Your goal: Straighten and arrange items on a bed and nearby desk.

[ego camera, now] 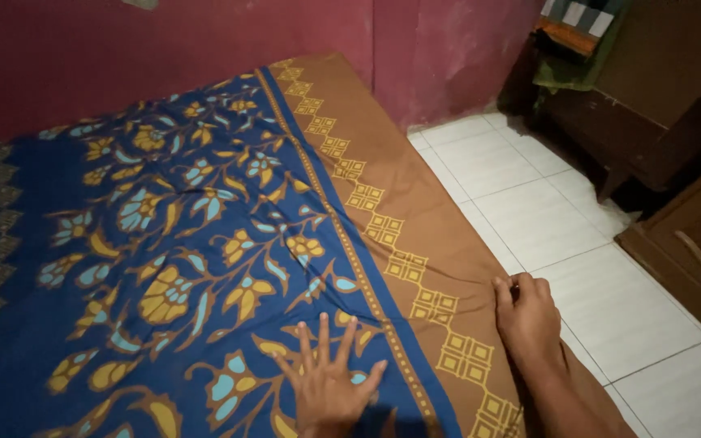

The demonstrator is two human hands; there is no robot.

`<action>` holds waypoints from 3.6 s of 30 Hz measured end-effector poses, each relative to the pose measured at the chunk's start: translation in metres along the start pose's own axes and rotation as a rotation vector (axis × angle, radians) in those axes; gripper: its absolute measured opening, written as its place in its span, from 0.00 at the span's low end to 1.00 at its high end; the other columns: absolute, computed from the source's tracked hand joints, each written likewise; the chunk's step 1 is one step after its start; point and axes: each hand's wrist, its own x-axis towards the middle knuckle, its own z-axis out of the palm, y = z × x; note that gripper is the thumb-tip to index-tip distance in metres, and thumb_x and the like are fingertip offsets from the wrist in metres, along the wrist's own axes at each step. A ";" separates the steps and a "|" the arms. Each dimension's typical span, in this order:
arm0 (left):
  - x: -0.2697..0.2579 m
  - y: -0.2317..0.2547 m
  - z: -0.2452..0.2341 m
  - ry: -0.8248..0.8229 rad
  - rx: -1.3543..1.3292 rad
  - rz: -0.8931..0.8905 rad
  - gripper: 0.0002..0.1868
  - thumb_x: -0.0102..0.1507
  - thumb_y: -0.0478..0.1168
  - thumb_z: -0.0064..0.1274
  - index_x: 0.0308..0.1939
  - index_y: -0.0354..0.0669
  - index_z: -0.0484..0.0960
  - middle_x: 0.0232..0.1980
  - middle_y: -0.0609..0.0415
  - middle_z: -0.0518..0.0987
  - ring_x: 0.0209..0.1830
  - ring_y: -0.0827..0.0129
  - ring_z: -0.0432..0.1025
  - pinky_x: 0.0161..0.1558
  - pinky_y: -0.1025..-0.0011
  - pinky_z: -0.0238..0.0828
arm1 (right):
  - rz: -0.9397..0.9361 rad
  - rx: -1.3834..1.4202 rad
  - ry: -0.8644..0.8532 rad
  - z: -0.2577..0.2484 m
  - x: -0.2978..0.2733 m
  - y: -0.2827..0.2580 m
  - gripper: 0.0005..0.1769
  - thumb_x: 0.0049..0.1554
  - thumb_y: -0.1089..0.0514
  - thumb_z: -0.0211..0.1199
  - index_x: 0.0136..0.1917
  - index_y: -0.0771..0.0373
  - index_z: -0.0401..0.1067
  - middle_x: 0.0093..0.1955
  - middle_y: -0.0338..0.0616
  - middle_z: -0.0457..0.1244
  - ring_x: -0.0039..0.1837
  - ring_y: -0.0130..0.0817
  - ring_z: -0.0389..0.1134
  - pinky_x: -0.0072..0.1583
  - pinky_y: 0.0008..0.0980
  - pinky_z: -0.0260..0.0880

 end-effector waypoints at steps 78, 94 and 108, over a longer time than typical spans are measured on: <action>0.057 -0.020 0.056 0.453 -0.042 0.167 0.44 0.53 0.66 0.53 0.72 0.60 0.63 0.76 0.50 0.57 0.79 0.47 0.45 0.68 0.22 0.24 | 0.288 -0.230 -0.483 0.016 0.046 -0.014 0.47 0.56 0.21 0.45 0.81 0.43 0.54 0.65 0.62 0.64 0.67 0.58 0.68 0.65 0.53 0.68; 0.048 0.001 0.024 0.293 0.057 0.072 0.41 0.60 0.61 0.49 0.77 0.62 0.59 0.81 0.52 0.53 0.81 0.48 0.42 0.71 0.25 0.26 | 0.152 -0.211 -0.441 0.030 0.048 0.004 0.42 0.60 0.27 0.46 0.81 0.43 0.51 0.59 0.64 0.62 0.60 0.62 0.69 0.59 0.55 0.71; 0.024 0.060 0.068 0.225 0.140 -0.373 0.36 0.68 0.60 0.33 0.79 0.60 0.48 0.83 0.49 0.46 0.81 0.49 0.36 0.75 0.45 0.23 | 0.005 -0.144 -0.482 0.026 0.053 0.021 0.40 0.63 0.30 0.44 0.81 0.49 0.50 0.61 0.67 0.60 0.59 0.66 0.68 0.58 0.57 0.71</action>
